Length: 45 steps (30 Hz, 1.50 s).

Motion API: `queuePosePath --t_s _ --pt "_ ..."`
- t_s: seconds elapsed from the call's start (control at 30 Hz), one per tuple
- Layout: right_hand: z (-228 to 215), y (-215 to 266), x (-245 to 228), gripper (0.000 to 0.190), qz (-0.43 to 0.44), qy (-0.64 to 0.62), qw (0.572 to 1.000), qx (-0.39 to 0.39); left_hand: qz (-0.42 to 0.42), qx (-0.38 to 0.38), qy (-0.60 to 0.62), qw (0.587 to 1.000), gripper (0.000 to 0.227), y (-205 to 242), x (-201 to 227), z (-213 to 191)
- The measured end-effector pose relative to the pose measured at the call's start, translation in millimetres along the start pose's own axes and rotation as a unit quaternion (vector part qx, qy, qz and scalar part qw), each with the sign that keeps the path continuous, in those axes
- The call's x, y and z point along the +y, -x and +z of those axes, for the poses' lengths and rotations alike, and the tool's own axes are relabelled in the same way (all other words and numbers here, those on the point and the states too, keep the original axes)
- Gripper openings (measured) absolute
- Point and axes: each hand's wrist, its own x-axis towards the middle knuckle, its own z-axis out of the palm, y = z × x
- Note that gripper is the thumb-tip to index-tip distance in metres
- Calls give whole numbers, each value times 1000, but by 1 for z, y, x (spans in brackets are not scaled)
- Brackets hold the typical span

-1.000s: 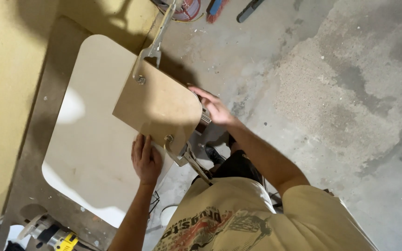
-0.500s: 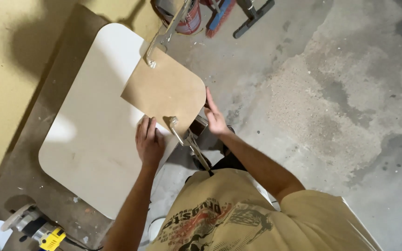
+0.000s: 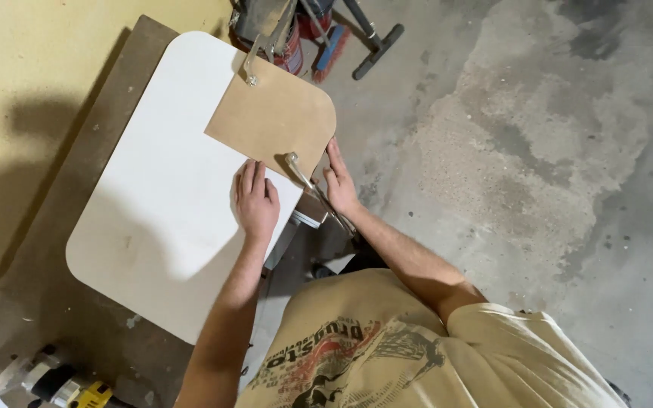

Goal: Using a handheld router to trim the edges of a wooden workpiece clamped to a template on a workbench.

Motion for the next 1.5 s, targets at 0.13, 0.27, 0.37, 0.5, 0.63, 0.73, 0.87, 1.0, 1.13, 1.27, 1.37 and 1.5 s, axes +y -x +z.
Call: queuePosePath --t_s 0.13,0.27,0.37,0.5,0.63,0.73,0.87,1.0,1.13,1.27,1.37,1.5 --pt "10 1 -24 65 24 -31 999 23 3 24 43 999 34 15 -9 9" --pt "21 -7 -52 62 93 -39 989 110 8 27 68 997 32 26 -15 12" --pt "21 -20 -50 62 125 -44 980 147 7 35 74 997 28 29 -18 17" --pt "19 -31 -48 62 173 -33 969 175 3 44 76 996 26 32 -20 24" --pt "24 -29 -38 62 191 -34 965 174 3 29 84 996 26 28 -17 18" --pt "26 -31 -38 62 203 -31 963 177 -3 25 87 996 25 26 -16 13" --pt "27 -30 -54 60 206 -42 959 192 -5 27 82 996 26 28 -16 18" --pt "35 -15 -106 62 231 -83 951 187 -4 26 73 997 26 29 -17 20" --pt "35 -19 -75 63 254 -119 940 194 -4 22 77 997 25 26 -15 13" --pt "28 -31 -57 63 242 -82 948 190 -5 25 67 997 24 27 -15 16" --pt "20 -37 -66 64 232 -66 953 181 -9 28 62 998 25 24 -13 13" --pt "8 -46 -73 61 217 -28 962 165 -7 27 64 998 23 20 -12 8"
